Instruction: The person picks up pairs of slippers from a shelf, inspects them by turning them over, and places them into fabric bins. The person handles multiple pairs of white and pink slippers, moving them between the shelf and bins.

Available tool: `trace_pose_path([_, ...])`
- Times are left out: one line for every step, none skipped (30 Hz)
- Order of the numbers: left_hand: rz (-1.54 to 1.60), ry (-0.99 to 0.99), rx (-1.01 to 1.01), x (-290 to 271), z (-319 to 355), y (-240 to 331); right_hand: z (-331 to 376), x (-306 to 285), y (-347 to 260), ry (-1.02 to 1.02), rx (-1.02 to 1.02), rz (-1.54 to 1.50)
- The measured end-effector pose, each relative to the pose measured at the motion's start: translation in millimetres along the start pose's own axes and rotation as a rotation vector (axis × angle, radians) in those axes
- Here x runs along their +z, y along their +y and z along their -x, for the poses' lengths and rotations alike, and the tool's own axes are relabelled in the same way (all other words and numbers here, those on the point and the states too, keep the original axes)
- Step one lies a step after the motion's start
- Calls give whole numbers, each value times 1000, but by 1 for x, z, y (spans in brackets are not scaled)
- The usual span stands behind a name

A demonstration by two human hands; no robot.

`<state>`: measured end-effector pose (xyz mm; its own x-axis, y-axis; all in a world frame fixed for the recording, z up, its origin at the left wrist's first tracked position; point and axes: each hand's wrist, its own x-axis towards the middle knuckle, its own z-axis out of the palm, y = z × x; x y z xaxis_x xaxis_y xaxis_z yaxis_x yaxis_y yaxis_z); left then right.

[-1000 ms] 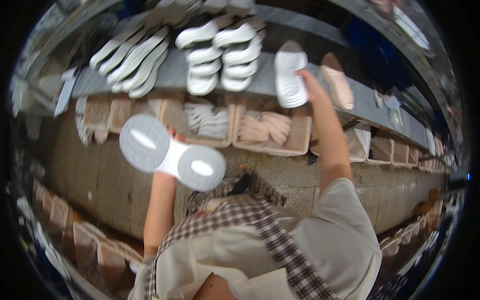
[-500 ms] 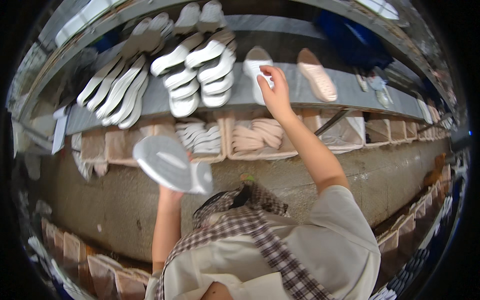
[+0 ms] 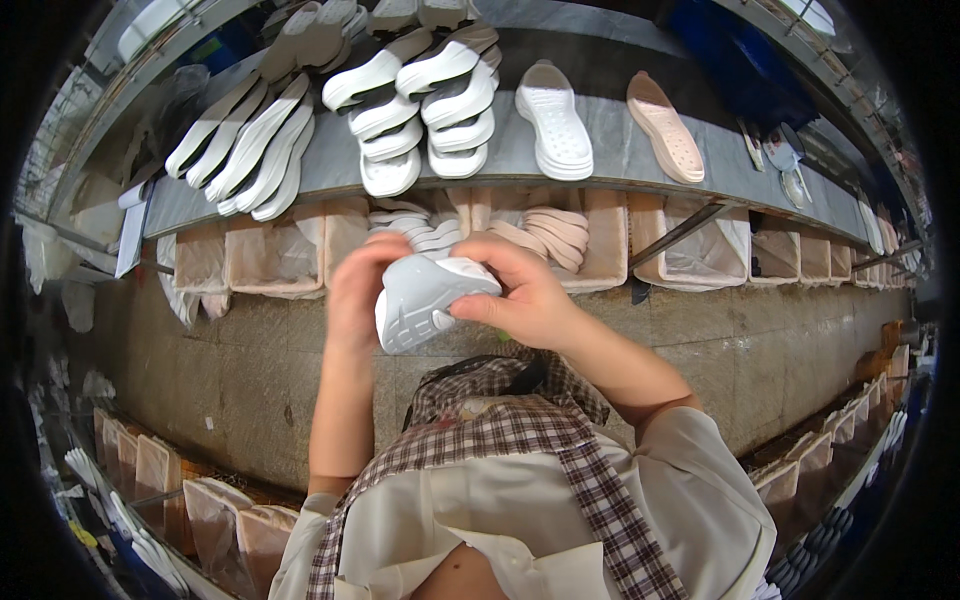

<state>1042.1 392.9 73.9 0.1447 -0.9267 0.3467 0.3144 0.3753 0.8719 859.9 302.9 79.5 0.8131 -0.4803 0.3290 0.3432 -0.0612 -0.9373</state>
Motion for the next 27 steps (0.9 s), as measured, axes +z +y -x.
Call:
trace_pose_path([94,-33,148,3,-2,4,1,-8,0,14,-46,79])
trace_pose_path([-44,5,163,10,-1,7,1,-15,0,23,-90,154])
trace_pose_path([-199,38,124,17,-1,9,-1,-23,1,26,-119,168])
trace_pose_path([-314,38,129,24,0,10,-2,-31,1,24,-147,177])
trace_pose_path([-427,46,103,30,-4,9,-4,-38,2,21,-175,185])
trace_pose_path([-472,64,120,35,-10,5,-6,-46,3,11,-167,165])
trace_pose_path([-473,62,139,39,-17,2,-8,-54,4,1,-160,145])
trace_pose_path([-473,70,123,43,-24,-1,-10,-62,5,-7,-155,126])
trace_pose_path([-465,82,98,47,-31,-4,-12,-71,5,-18,-147,125])
trace_pose_path([-464,91,118,52,-38,-9,-14,-80,6,-30,-141,124])
trace_pose_path([-458,105,132,56,-44,-14,-16,-89,7,-45,-155,115])
trace_pose_path([-440,111,155,61,-49,-19,-19,-98,8,-65,-152,129])
trace_pose_path([-454,140,146,65,-52,-24,-20,-107,8,-86,-164,135])
trace_pose_path([-455,160,146,70,-52,-28,-19,-114,8,-103,-180,139])
trace_pose_path([-446,177,140,76,-51,-32,-16,-120,8,-119,-166,119])
trace_pose_path([-498,185,136,80,-50,-35,-12,-125,8,-128,-165,102])
trace_pose_path([-529,181,129,85,-47,-38,-5,-130,7,-127,-166,97])
trace_pose_path([-536,168,111,91,-44,-42,4,-133,6,-117,-165,138])
trace_pose_path([-526,135,85,96,-40,-44,16,-133,6,-94,-138,82])
trace_pose_path([-578,74,107,101,-38,-47,30,-136,5,-78,-132,59])
trace_pose_path([-610,15,115,109,-36,-52,43,-138,4,-84,-128,31])
trace_pose_path([-681,-25,102,119,-32,-57,60,-135,3,-34,-68,-96])
trace_pose_path([-774,-48,85,129,-29,-63,77,-137,-2,-2,8,-109])
trace_pose_path([-729,-71,56,138,-29,-71,94,-141,-8,-33,132,-180])
trace_pose_path([-697,-71,19,150,-26,-80,106,-142,-12,-20,55,-180])
trace_pose_path([-637,-62,-4,162,-24,-91,117,-144,-17,78,5,-211])
trace_pose_path([-601,-28,-39,179,-21,-103,126,-147,-24,141,-99,-268])
